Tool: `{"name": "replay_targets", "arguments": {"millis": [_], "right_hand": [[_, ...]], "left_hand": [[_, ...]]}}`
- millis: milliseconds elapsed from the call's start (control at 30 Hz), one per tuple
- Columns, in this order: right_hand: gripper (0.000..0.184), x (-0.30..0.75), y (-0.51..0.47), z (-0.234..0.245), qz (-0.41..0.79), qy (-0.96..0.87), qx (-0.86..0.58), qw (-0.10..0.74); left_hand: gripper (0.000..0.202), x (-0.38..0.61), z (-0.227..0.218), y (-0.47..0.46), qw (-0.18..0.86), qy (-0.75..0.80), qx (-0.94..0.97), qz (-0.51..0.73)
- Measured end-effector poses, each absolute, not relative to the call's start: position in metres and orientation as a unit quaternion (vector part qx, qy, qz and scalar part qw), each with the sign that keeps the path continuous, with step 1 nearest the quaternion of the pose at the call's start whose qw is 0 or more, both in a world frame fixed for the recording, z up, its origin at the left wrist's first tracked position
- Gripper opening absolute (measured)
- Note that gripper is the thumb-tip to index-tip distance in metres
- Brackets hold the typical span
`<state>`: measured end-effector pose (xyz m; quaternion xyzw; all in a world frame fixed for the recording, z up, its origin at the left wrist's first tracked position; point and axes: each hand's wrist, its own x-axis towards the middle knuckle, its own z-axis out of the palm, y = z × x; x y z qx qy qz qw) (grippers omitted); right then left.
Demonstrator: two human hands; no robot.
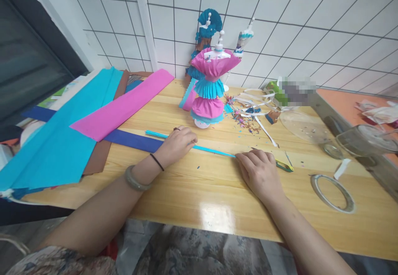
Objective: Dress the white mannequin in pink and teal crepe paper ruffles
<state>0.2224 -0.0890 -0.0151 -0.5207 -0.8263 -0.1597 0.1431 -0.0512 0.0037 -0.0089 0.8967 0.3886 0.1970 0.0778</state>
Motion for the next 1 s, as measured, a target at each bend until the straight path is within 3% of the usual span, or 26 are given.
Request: {"name": "replay_targets", "arguments": {"millis": [300,500,1000], "right_hand": [[0.016,0.223,-0.088,-0.017,-0.120,-0.821,-0.531,0.173],[0.014,0.220,-0.088,-0.015,-0.085,-0.813,-0.536,0.209],[0.022,0.217,-0.088,-0.010,0.153,-0.764,-0.533,0.329]], "left_hand": [[0.013,-0.044,0.001,-0.013,-0.052,0.298,0.945,0.122],[0.016,-0.039,0.003,-0.015,-0.033,0.335,0.933,0.127],[0.024,-0.038,0.002,-0.012,-0.026,0.309,0.944,0.114]]}}
